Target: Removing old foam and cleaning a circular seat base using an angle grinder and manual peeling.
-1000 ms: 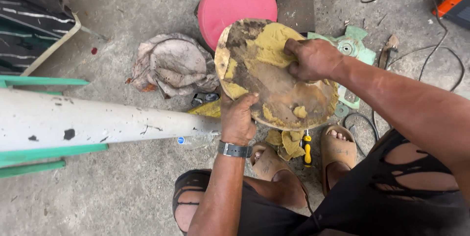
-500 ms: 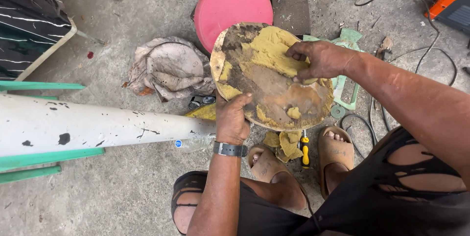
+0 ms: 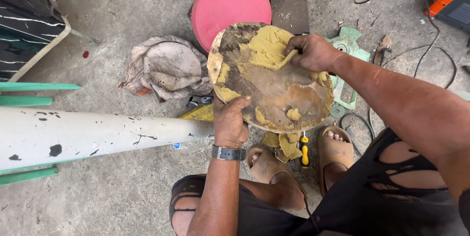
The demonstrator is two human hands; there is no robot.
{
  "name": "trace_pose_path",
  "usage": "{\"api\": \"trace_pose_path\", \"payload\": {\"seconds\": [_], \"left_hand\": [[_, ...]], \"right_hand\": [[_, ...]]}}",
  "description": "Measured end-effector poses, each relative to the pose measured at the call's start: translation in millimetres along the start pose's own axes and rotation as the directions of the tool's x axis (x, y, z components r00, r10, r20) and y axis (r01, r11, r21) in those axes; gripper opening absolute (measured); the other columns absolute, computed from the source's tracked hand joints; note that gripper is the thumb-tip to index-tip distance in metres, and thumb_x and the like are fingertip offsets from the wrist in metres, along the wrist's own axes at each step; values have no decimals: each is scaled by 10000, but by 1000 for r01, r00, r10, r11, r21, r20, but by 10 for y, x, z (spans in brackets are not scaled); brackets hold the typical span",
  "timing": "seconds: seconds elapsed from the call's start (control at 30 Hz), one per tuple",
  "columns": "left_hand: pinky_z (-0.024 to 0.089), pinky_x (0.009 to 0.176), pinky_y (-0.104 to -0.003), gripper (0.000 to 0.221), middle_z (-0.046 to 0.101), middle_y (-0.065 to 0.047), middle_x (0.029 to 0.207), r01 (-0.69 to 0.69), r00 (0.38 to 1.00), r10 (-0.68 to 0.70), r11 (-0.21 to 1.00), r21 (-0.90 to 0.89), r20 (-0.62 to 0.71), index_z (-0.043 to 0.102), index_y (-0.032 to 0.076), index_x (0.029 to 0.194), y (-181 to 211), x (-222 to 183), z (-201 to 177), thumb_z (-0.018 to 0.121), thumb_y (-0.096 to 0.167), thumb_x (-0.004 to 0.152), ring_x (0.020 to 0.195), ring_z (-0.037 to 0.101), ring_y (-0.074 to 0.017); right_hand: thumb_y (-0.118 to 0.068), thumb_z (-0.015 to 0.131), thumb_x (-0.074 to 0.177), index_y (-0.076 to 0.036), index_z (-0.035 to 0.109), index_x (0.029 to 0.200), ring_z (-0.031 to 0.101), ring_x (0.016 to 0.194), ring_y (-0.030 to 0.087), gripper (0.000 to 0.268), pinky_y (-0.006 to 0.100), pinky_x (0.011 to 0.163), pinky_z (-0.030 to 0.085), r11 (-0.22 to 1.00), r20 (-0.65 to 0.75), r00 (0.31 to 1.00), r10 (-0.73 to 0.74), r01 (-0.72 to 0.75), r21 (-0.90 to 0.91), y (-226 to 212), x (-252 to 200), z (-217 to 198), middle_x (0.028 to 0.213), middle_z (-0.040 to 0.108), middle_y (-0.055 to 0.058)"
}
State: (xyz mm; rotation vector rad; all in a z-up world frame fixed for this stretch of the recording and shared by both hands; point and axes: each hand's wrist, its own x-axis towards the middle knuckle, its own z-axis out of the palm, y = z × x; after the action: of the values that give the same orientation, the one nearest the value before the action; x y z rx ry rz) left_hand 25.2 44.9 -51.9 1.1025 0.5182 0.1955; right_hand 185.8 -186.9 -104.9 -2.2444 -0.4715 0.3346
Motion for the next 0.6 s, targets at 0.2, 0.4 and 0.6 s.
{"api": "trace_pose_path", "payload": {"seconds": [0.2, 0.4, 0.6], "left_hand": [[483, 833, -404, 489, 642, -52, 717, 47, 998, -45, 998, 37, -45, 644, 151, 1138, 270, -113, 176, 741, -86, 722, 657, 629, -189], [493, 857, -433, 497, 656, -65, 743, 48, 999, -45, 993, 111, -26, 639, 107, 1174, 273, -119, 197, 743, -92, 731, 684, 632, -195], [540, 799, -414, 577, 612, -40, 800, -3, 1000, 2, 999, 47, 18, 624, 117, 1206, 301, -167, 189, 740, -131, 698, 706, 640, -172]], "right_hand": [[-252, 795, 751, -176, 700, 1305, 715, 1104, 434, 568, 572, 961, 588, 989, 101, 995, -4, 18, -146, -478, -316, -146, 1176, 747, 172], [-500, 852, 850, -51, 691, 1335, 732, 969, 474, 680, 596, 768, 643, 917, 39, 942, -332, 332, -220, -404, -68, -102, 1144, 703, 239], [-351, 723, 963, -136, 744, 1064, 776, 734, 337, 238, 467, 574, 637, 615, 36, 747, -663, 572, -544, -215, 126, 31, 868, 763, 112]]}}
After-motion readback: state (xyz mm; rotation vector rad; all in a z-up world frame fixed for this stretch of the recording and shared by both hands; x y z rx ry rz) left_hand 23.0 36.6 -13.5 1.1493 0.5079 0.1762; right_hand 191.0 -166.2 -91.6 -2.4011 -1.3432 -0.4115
